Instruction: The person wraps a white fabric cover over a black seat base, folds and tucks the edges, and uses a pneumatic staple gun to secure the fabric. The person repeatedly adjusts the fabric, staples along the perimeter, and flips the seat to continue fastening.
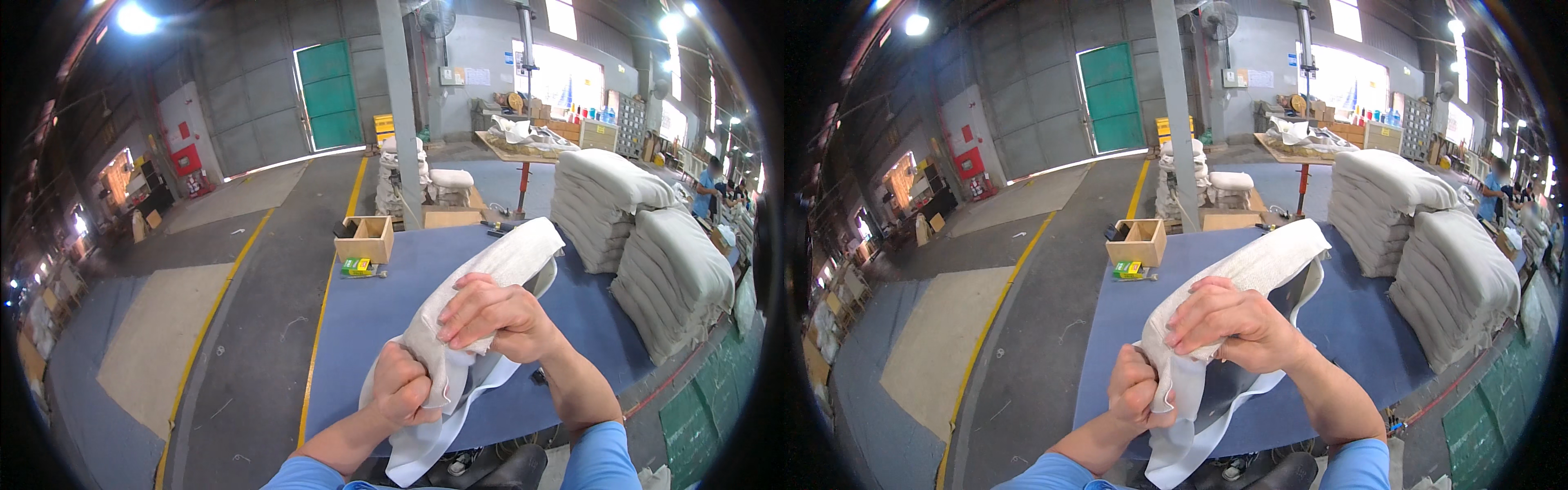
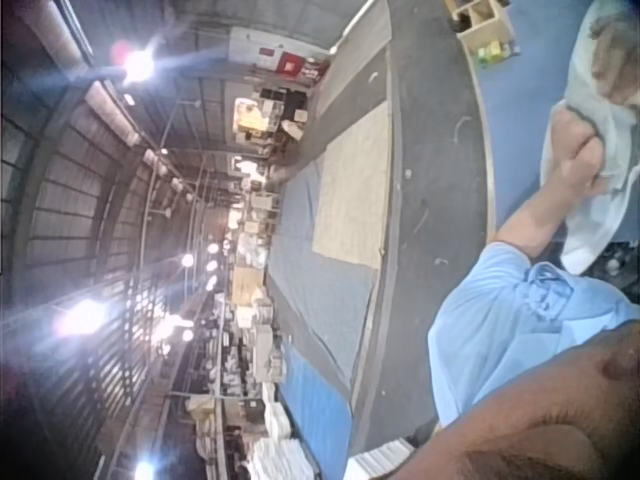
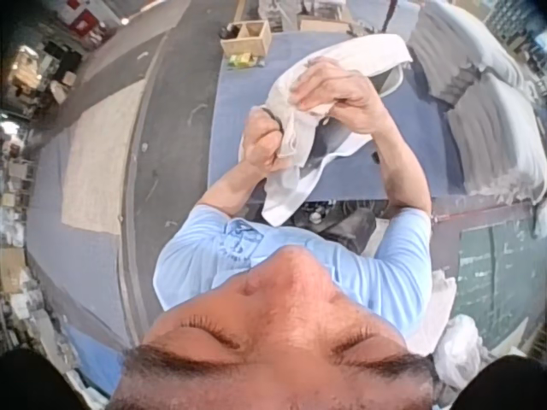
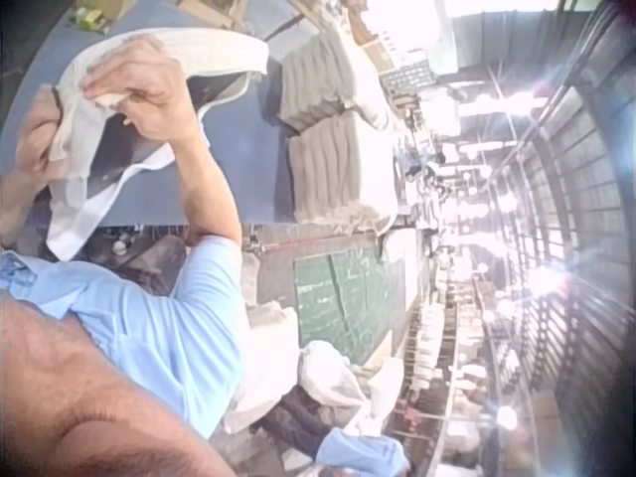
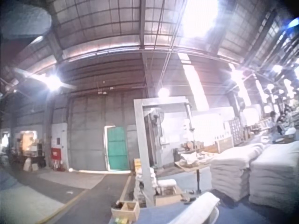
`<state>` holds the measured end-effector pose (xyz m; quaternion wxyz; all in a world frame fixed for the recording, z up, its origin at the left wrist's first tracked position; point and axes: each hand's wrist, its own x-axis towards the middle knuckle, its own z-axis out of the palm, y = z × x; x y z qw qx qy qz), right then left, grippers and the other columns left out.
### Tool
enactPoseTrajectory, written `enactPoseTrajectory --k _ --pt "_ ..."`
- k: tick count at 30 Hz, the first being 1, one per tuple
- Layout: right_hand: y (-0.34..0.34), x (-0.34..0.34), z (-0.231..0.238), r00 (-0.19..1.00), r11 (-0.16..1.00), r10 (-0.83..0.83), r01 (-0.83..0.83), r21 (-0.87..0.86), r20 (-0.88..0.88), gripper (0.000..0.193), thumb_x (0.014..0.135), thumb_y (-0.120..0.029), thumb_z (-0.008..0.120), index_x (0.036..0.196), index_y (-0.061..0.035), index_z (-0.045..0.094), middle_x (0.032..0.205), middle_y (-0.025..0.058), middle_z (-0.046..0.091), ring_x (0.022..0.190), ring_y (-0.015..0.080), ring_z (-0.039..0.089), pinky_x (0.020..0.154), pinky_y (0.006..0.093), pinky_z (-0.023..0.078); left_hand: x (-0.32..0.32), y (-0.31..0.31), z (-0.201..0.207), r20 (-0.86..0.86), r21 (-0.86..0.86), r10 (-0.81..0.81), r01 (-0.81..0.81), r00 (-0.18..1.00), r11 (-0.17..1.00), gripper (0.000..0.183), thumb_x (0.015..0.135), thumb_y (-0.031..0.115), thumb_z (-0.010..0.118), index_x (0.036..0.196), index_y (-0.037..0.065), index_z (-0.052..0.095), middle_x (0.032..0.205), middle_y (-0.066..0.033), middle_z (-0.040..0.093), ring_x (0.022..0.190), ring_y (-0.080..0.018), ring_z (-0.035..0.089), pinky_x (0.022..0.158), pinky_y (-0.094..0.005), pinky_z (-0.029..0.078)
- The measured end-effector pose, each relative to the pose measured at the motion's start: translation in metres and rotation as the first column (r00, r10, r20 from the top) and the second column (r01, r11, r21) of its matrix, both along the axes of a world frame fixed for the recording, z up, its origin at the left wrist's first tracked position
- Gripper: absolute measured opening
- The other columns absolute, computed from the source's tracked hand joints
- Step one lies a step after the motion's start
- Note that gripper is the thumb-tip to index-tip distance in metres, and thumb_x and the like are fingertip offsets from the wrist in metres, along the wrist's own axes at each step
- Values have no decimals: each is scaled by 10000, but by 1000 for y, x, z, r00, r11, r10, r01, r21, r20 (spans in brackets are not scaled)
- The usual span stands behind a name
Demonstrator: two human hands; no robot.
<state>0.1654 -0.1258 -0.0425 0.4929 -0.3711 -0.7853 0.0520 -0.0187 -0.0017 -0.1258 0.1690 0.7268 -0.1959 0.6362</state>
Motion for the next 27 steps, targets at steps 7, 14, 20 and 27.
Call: enactPoseTrajectory --k 7,14,20,27 --pt "20 -25 -6 991 989 -110 102 109 73 404 707 143 674 1008 -84 820 1104 44 793 1084 263 729 985 416 498 -10 16 -20 17 -9 107 -107 994 994 321 770 53 830 856 115 527 845 -25 539 626 -206 488 571 -379 399" --pt "52 -16 -23 999 993 -42 39 110 25 478 657 174 630 1024 -72 813 1141 39 776 1103 252 714 972 398 504 -16 -4 -9 -108 -536 258 -275 960 798 299 1002 183 681 1214 -28 710 1290 -181 585 1088 -236 583 852 -351 478" --pt "61 -19 -10 996 996 -77 75 -49 -37 546 654 176 586 1081 -68 823 1147 58 774 1137 281 698 1032 417 526 -6 12 -19 -58 -408 455 -438 888 802 330 1005 151 617 1243 -34 750 1310 -172 684 1177 -327 611 1038 -417 476" --pt "57 -2 -2 1000 999 20 -20 -51 0 480 671 168 608 1048 -47 812 1123 64 779 1140 273 695 1047 430 514 5 7 -19 45 -368 362 -321 931 873 318 855 36 652 1143 -13 779 1196 -132 743 1133 -341 659 1032 -454 517"
